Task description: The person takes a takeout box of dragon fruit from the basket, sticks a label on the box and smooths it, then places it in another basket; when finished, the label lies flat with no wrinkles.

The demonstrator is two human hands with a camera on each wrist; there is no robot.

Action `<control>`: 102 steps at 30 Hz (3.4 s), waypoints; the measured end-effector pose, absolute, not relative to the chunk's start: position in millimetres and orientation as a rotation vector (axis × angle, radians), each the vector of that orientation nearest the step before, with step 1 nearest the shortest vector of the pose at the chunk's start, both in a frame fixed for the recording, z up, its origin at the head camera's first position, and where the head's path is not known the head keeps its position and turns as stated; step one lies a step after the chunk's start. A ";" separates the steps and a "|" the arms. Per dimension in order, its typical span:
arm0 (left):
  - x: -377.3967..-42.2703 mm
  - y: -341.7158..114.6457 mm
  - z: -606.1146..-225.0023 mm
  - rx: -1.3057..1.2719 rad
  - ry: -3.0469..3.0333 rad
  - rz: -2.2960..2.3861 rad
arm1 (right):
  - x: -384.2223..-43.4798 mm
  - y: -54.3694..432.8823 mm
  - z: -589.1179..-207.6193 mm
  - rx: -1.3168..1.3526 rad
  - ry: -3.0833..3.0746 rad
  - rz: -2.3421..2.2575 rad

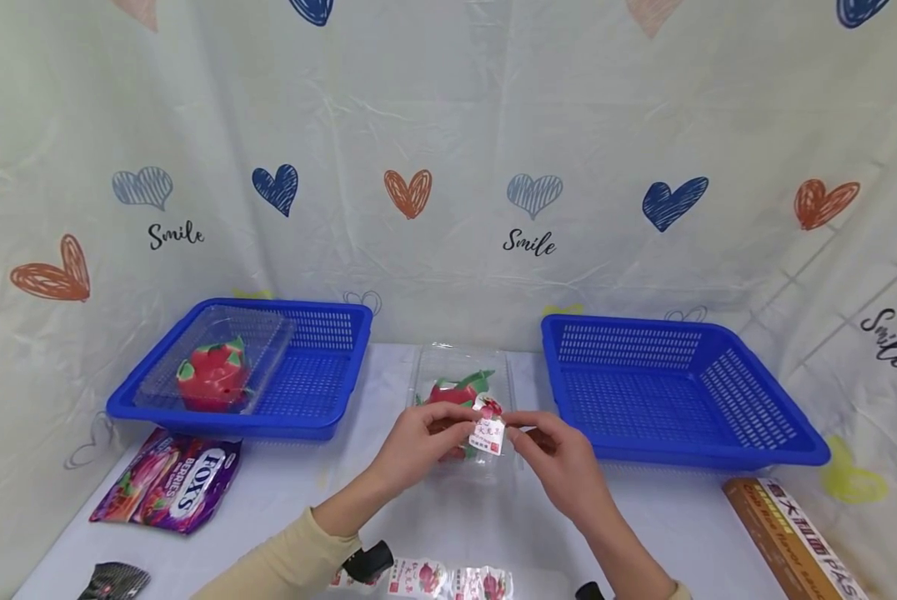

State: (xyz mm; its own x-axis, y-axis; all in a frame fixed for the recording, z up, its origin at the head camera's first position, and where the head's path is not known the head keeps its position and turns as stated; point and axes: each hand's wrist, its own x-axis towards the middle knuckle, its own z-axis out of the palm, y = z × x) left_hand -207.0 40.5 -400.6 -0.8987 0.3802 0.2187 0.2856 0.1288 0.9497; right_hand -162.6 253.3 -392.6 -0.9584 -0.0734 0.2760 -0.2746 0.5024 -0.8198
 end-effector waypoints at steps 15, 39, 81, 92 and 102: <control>-216.5 38.1 -399.1 0.638 2.277 1.939 | -180.3 242.0 -392.4 0.118 -2.455 1.401; -266.7 18.7 -401.0 0.594 2.548 1.677 | -237.0 229.4 -400.7 0.134 -2.630 1.421; -281.6 27.4 -416.4 0.827 2.824 1.325 | -259.1 218.4 -411.1 0.058 -2.708 1.388; -278.3 30.4 -415.0 0.801 2.864 1.265 | -260.1 217.9 -412.3 0.030 -2.724 1.362; -278.7 32.5 -415.4 0.794 2.910 1.180 | -261.9 216.8 -411.8 0.037 -2.748 1.339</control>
State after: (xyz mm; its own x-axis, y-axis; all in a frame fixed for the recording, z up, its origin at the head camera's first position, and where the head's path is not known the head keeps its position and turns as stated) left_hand -278.7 32.5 -415.4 -0.8753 0.4044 0.2652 0.4749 0.6153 0.6292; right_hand -261.9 216.8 -411.8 -0.9961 0.0154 0.0864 -0.0586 0.6164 -0.7852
